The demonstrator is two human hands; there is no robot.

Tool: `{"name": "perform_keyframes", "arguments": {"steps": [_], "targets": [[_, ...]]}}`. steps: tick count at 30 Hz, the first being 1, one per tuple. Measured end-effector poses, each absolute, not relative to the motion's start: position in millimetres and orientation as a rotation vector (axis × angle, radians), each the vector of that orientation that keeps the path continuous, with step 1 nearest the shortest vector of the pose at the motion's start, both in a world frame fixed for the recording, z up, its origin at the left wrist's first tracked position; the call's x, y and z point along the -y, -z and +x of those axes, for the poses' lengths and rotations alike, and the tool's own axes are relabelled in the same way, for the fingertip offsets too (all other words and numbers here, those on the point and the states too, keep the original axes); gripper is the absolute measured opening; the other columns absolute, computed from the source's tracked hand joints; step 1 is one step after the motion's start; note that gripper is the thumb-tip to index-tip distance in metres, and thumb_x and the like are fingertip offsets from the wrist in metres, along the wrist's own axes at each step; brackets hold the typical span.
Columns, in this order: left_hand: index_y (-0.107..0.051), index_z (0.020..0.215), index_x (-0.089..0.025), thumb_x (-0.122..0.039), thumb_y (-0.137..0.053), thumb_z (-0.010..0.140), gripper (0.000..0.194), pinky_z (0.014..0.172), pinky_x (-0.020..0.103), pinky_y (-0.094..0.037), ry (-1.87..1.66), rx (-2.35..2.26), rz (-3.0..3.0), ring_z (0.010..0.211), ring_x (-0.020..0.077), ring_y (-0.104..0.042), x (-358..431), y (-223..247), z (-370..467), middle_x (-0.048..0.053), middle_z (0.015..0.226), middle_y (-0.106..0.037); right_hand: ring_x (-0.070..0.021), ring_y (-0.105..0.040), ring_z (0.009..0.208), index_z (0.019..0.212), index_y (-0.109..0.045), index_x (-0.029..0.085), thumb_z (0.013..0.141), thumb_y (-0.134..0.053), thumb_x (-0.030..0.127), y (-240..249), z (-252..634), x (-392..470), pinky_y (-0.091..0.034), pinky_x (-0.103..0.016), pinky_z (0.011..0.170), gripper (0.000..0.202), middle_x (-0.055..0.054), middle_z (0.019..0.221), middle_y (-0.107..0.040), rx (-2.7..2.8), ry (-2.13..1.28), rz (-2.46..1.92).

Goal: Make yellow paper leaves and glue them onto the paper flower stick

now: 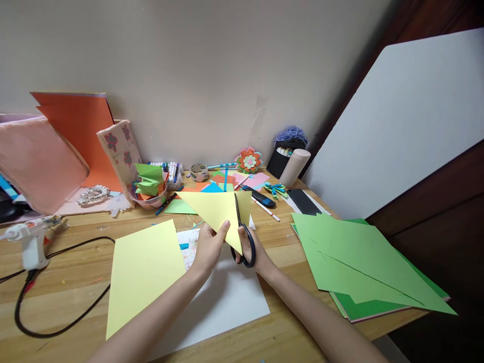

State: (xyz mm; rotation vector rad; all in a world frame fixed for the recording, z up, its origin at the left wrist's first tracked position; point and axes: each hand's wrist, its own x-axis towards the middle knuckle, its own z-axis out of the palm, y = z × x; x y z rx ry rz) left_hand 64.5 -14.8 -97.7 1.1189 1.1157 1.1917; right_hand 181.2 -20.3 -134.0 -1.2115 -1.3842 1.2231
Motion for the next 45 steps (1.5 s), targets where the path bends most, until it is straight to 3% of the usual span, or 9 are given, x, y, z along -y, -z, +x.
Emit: {"name": "perform_keyframes", "arguments": {"steps": [5, 13, 18, 22, 26, 31, 36, 41, 45], "targets": [[-0.061, 0.087, -0.014, -0.044, -0.06, 0.071, 0.034, 0.049, 0.022, -0.04, -1.164, -1.099, 1.13, 0.055, 0.0133, -0.055, 15, 99, 65, 0.003, 0.071, -0.066, -0.0109, -0.046, 0.03, 0.067, -0.051, 0.017, 0.071, -0.022, 0.078, 135, 183, 16, -0.034, -0.02, 0.028, 0.067, 0.002, 0.039, -0.044, 1.378, -1.227, -1.212], [-0.06, 0.089, -0.012, -0.045, -0.063, 0.068, 0.039, 0.05, 0.022, -0.038, -1.171, -1.132, 1.116, 0.059, 0.014, -0.054, 8, 104, 62, 0.006, 0.075, -0.066, -0.0089, -0.044, 0.03, 0.063, -0.043, 0.019, 0.076, -0.035, 0.069, 136, 183, 14, -0.035, -0.019, 0.032, 0.052, 0.005, 0.037, -0.043, 1.347, -1.142, -1.234], [-0.061, 0.094, -0.011, -0.042, -0.063, 0.067, 0.04, 0.056, 0.024, -0.041, -1.084, -1.105, 1.13, 0.068, 0.0173, -0.058, -1, 101, 52, 0.01, 0.089, -0.067, -0.0081, -0.04, 0.027, 0.067, -0.042, 0.02, 0.072, -0.034, 0.073, 133, 192, 1, -0.032, -0.018, 0.029, 0.054, 0.008, 0.035, -0.038, 1.114, -1.191, -1.185], [-0.063, 0.093, -0.011, -0.038, -0.063, 0.066, 0.039, 0.065, 0.028, -0.044, -0.878, -1.045, 1.169, 0.08, 0.023, -0.061, -12, 92, 34, 0.011, 0.093, -0.067, -0.0082, -0.046, 0.033, 0.07, -0.045, 0.018, 0.072, -0.051, 0.061, 123, 207, -11, -0.039, -0.019, 0.036, 0.044, 0.007, 0.041, -0.043, 0.99, -1.17, -1.104], [-0.065, 0.091, -0.013, -0.036, -0.065, 0.061, 0.038, 0.059, 0.027, -0.044, -0.722, -1.047, 1.239, 0.075, 0.024, -0.063, -20, 80, 20, 0.008, 0.085, -0.069, -0.0092, -0.054, 0.044, 0.077, -0.051, 0.016, 0.069, -0.063, 0.048, 117, 219, -15, -0.045, -0.021, 0.045, 0.035, 0.003, 0.056, -0.056, 1.073, -1.267, -1.044], [-0.067, 0.09, -0.014, -0.035, -0.067, 0.06, 0.037, 0.055, 0.026, -0.044, -0.639, -1.063, 1.266, 0.07, 0.0231, -0.063, -23, 71, 10, 0.007, 0.08, -0.069, -0.0077, -0.054, 0.047, 0.08, -0.055, 0.015, 0.066, -0.068, 0.039, 123, 221, -14, -0.045, -0.02, 0.049, 0.031, 0.003, 0.061, -0.058, 1.064, -1.462, -0.982], [-0.067, 0.092, -0.017, -0.049, -0.06, 0.068, 0.041, 0.062, 0.027, -0.046, -0.736, -0.963, 1.15, 0.075, 0.0222, -0.063, -28, 71, 2, 0.007, 0.084, -0.07, -0.0076, -0.052, 0.051, 0.076, -0.055, 0.014, 0.065, -0.069, 0.034, 125, 213, -12, -0.045, -0.022, 0.053, 0.026, 0.003, 0.058, -0.057, 0.981, -1.492, -0.897], [-0.065, 0.099, -0.011, -0.074, -0.037, 0.068, 0.076, 0.082, 0.037, -0.046, -0.947, -0.688, 0.827, 0.097, 0.0287, -0.058, -28, 84, 8, 0.016, 0.099, -0.065, -0.0066, -0.051, 0.049, 0.072, -0.054, 0.016, 0.065, -0.07, 0.03, 123, 202, -11, -0.047, -0.023, 0.058, 0.022, 0.005, 0.057, -0.055, 0.768, -1.352, -0.856], [-0.064, 0.1, -0.01, -0.08, -0.033, 0.063, 0.085, 0.089, 0.04, -0.042, -0.882, -0.525, 0.963, 0.099, 0.0288, -0.055, -19, 100, 27, 0.019, 0.111, -0.059, -0.0066, -0.049, 0.048, 0.067, -0.051, 0.016, 0.06, -0.073, 0.029, 122, 197, -10, -0.048, -0.023, 0.056, 0.026, 0.005, 0.056, -0.053, 0.638, -1.311, -0.861]]}}
